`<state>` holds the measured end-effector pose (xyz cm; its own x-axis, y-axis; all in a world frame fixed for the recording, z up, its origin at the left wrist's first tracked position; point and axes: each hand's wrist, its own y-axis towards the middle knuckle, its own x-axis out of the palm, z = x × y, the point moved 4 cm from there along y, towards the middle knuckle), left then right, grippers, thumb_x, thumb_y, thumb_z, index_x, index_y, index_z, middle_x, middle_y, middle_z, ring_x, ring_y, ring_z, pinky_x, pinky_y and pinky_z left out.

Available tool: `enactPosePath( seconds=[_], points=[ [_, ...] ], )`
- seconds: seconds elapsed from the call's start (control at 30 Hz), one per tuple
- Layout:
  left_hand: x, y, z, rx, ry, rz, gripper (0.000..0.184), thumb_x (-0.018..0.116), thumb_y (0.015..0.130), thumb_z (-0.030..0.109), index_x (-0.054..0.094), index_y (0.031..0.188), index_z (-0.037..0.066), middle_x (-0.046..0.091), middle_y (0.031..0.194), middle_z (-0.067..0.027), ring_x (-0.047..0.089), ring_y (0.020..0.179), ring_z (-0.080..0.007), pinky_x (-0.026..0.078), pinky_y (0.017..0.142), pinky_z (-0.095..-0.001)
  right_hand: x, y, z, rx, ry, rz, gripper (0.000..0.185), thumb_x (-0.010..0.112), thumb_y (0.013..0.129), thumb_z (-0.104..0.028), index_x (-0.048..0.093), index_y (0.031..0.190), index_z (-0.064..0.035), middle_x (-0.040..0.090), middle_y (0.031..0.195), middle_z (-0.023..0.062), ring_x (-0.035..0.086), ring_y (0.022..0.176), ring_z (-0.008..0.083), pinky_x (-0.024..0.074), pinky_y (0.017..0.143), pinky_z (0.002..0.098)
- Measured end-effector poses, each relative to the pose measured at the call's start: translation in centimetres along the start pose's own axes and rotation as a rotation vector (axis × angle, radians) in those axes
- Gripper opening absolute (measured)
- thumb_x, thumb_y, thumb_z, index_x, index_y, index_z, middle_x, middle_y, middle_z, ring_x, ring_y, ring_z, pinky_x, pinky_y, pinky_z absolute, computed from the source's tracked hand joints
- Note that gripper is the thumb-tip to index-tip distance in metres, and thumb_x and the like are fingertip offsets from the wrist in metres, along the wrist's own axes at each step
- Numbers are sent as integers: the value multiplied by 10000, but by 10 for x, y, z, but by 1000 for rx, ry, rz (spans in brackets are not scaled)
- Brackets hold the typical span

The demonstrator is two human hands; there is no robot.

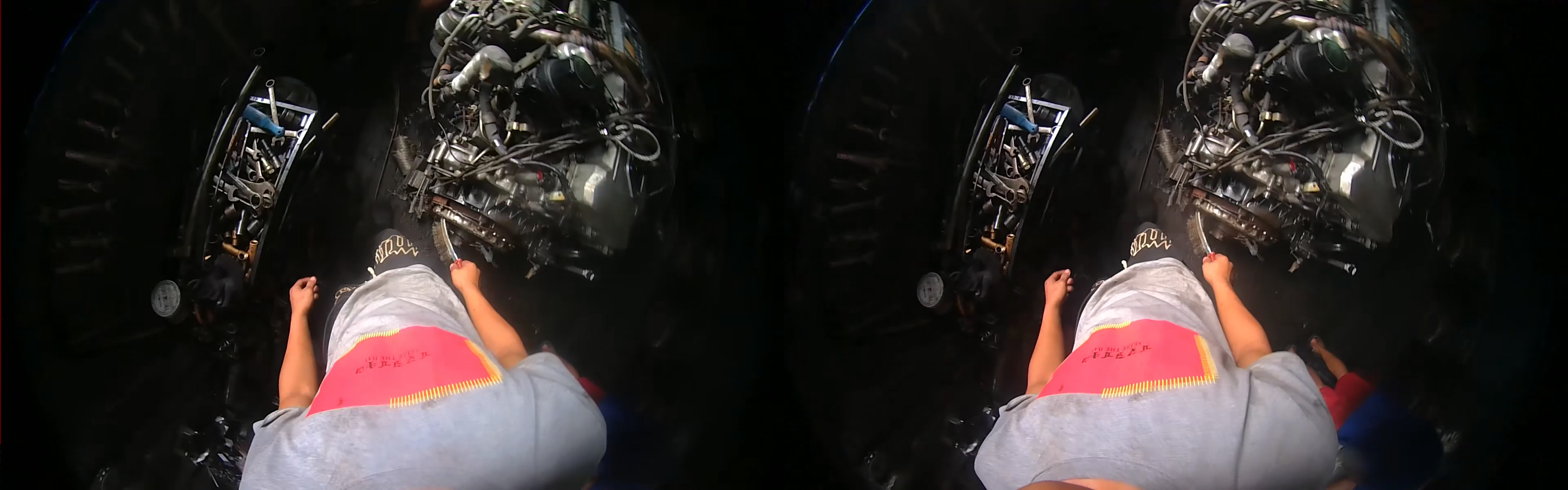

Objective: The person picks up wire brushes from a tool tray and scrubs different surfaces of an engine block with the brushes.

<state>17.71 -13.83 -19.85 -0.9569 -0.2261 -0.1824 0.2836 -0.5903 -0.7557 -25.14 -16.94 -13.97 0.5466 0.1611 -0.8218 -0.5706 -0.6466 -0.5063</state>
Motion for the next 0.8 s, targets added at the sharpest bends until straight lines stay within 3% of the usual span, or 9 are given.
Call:
enactPosePath(
  seconds=[0.13, 0.3, 0.33, 0.37, 0.47, 0.6, 0.73, 0.8],
  points=[
    [53, 1, 54, 152, 27, -59, 237, 603, 793, 186, 585, 914, -18, 591, 721, -58, 540, 601, -94, 442, 510, -215, 24, 32, -24, -62, 158, -84, 156, 564, 777, -201, 594, 779, -49, 601, 657, 106, 602, 590, 200, 472, 569, 330],
    [88, 0, 124, 160, -60, -79, 250, 569, 816, 146, 558, 1002, -21, 589, 788, -63, 539, 658, -92, 456, 580, -215, 56, 97, -115, -260, -12, -131, 145, 538, 804, -186, 589, 791, -50, 573, 596, 77, 569, 501, 152, 453, 484, 306],
    [92, 13, 123, 172, -60, -59, 250, 569, 816, 144, 558, 1005, -19, 590, 791, -62, 541, 663, -93, 455, 589, -217, 69, 114, -138, -203, 36, -194, 145, 538, 792, -196, 591, 819, -64, 600, 646, 104, 597, 576, 212, 466, 561, 331],
    [96, 23, 122, 176, -60, -40, 251, 569, 815, 143, 557, 1008, -17, 591, 793, -60, 543, 667, -93, 453, 597, -218, 73, 129, -160, -247, -104, -121, 201, 552, 766, -246, 594, 862, -74, 620, 767, 145, 606, 736, 287, 460, 678, 367],
    [98, 46, 127, 140, -32, 73, 259, 569, 815, 150, 555, 1007, -23, 589, 787, -50, 537, 673, -87, 428, 605, -208, 106, 179, -219, -69, -211, -199, 279, 559, 739, -311, 621, 882, -81, 596, 930, 187, 558, 920, 332, 429, 785, 384],
    [120, 66, 118, -248, -239, 140, 247, 559, 824, 133, 543, 1008, -31, 597, 798, -65, 546, 691, -96, 439, 640, -210, 152, 250, -271, -6, -274, -271, 320, 533, 754, -328, 631, 937, -84, 597, 932, 193, 557, 927, 334, 424, 798, 389],
    [173, 83, 143, -343, -289, 59, 216, 554, 825, 113, 540, 991, -25, 590, 754, -47, 529, 639, -87, 435, 577, -211, 164, 290, -308, 73, -271, -284, 328, 527, 759, -328, 627, 922, -62, 594, 921, 202, 555, 921, 344, 423, 791, 395],
    [193, 93, 158, -397, -272, 19, 224, 561, 822, 133, 550, 987, -18, 592, 761, -57, 548, 665, -101, 456, 607, -229, 172, 303, -318, 120, -247, -332, 295, 499, 757, -322, 629, 935, -126, 585, 959, 197, 537, 952, 356, 427, 805, 409]
  ],
)
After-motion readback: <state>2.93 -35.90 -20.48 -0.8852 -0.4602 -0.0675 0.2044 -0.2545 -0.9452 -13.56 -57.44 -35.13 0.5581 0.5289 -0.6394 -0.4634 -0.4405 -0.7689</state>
